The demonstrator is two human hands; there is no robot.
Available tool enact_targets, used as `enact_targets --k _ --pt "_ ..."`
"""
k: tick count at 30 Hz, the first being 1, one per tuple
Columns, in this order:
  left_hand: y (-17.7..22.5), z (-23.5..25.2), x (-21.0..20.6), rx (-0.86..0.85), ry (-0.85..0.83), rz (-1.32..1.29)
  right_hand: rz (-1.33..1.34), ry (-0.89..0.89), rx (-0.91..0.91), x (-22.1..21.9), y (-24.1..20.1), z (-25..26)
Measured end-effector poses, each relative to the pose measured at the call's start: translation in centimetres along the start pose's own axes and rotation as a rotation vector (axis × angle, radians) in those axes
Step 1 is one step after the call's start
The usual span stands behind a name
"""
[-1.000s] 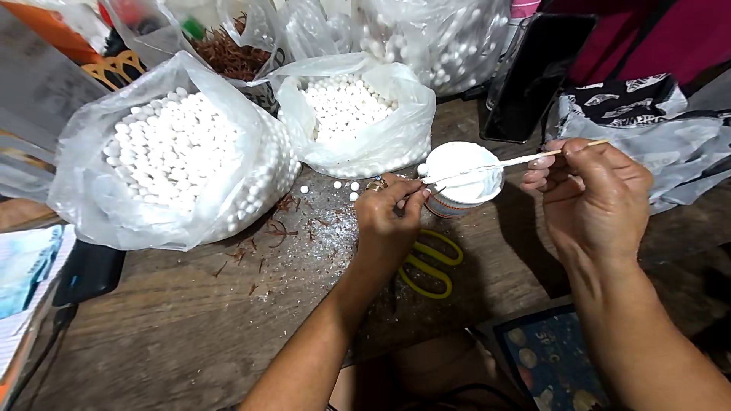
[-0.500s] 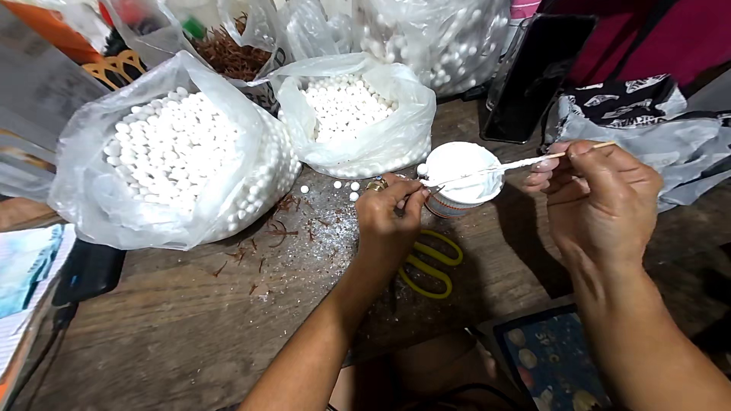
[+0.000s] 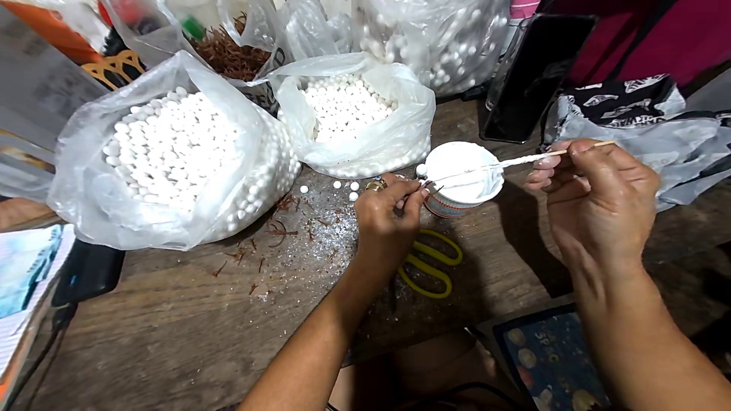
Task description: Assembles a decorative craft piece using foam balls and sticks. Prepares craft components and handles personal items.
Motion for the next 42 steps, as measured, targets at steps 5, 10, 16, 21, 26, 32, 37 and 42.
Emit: enact_targets --k 5,10,16,21,26,32,37,42 --pt "-0.8 0.0 0.5 0.085 -0.034 -0.091 -0.056 0.049 0.058 1.5 -0.4 0.5" --pt "-1.8 0.4 3.5 0.234 -0.048 -0.148 -0.372 -0.197 0.257 1.1 0.8 0.6" --pt "-3.7 0.7 10.5 0.215 0.140 -0.066 -0.851 -0.287 0.455 -0.9 -3.1 0.2" --pt "-5.5 0.3 13.5 0.187 0.320 -0.087 -0.586 -0.533 0.650 -10.4 -4.4 -3.3" --pt "-5.7 0.1 14.0 0.157 0.366 -0.043 -0.682 -0.959 0.326 -19.4 3.7 -2.3" --pt "-5.9 0.0 13.1 0.202 0.339 -0.077 -0.911 -1.013 0.166 -20.5 5.8 -0.7" --pt "-5.7 -0.3 12.0 0.213 0.270 -0.052 -0.932 -0.991 0.134 -18.8 5.9 -0.8" --pt "-6.0 -0.6 11.4 0.227 0.243 -0.039 -0.911 -1.045 0.146 -19.1 7.0 -2.0"
Point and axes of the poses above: each hand's wrist, its own z-axis towards the middle knuckle, its own x-axis out of the back of the hand, y = z × x, the point moved 5 cm from there along z, towards the middle knuckle, and after that the axes turned 6 degrees about x, right-handed, at the moved point
